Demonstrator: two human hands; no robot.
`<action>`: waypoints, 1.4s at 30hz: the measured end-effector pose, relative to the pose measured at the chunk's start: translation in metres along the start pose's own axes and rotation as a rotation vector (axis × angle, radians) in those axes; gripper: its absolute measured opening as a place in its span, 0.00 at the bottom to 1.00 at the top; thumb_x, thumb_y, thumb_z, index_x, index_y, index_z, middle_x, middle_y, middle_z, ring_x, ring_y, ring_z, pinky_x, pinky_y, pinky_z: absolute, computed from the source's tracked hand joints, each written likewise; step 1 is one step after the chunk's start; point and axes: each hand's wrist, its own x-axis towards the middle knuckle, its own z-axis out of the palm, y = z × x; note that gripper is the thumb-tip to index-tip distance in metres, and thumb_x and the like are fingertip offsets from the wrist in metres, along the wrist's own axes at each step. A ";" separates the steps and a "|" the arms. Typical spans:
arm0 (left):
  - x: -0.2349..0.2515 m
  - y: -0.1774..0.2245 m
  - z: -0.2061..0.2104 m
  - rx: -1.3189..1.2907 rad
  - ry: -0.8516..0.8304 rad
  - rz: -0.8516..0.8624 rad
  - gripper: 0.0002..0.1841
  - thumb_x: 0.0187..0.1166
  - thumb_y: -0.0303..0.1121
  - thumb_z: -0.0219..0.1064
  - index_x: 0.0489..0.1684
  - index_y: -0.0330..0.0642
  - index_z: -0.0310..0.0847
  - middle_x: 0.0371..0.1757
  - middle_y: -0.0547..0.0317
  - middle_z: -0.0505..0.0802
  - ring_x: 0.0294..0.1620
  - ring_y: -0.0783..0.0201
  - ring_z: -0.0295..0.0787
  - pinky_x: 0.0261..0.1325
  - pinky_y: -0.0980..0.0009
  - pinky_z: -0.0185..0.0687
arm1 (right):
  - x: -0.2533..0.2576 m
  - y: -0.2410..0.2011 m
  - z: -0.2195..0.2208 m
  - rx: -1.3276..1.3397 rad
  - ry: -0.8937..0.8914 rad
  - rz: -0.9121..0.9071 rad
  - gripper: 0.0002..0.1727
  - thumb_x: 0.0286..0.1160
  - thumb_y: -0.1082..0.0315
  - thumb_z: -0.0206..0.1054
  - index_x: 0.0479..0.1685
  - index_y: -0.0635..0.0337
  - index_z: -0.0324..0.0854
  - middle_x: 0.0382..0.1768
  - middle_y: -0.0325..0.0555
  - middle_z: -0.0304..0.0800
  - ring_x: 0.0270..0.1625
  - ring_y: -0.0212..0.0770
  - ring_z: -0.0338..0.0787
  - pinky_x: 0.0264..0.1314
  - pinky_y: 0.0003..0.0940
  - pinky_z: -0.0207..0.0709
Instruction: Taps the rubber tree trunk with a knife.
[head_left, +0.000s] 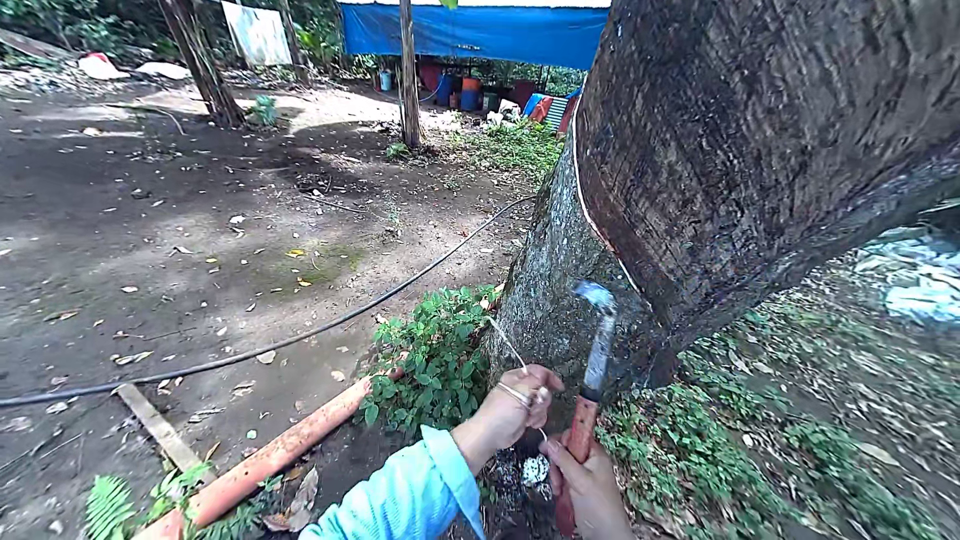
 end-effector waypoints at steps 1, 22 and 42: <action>0.003 0.004 0.007 0.310 0.021 0.040 0.15 0.91 0.29 0.46 0.45 0.37 0.82 0.20 0.72 0.75 0.19 0.79 0.69 0.27 0.80 0.68 | 0.000 -0.002 0.006 0.005 0.032 -0.005 0.05 0.75 0.76 0.62 0.44 0.63 0.81 0.19 0.32 0.86 0.13 0.24 0.79 0.17 0.20 0.77; 0.001 0.016 0.017 1.136 -0.491 0.000 0.49 0.70 0.25 0.76 0.93 0.29 0.46 0.86 0.27 0.67 0.76 0.40 0.80 0.76 0.51 0.77 | 0.018 -0.026 -0.003 0.089 0.042 -0.124 0.13 0.49 0.86 0.72 0.32 0.61 0.83 0.30 0.36 0.93 0.31 0.27 0.91 0.38 0.25 0.88; 0.004 0.039 -0.047 -0.302 -0.087 0.088 0.24 0.92 0.37 0.36 0.62 0.46 0.82 0.22 0.72 0.89 0.24 0.75 0.87 0.43 0.73 0.88 | 0.015 -0.014 -0.027 0.127 0.143 -0.193 0.11 0.54 0.85 0.66 0.26 0.57 0.76 0.20 0.36 0.89 0.17 0.31 0.86 0.23 0.26 0.85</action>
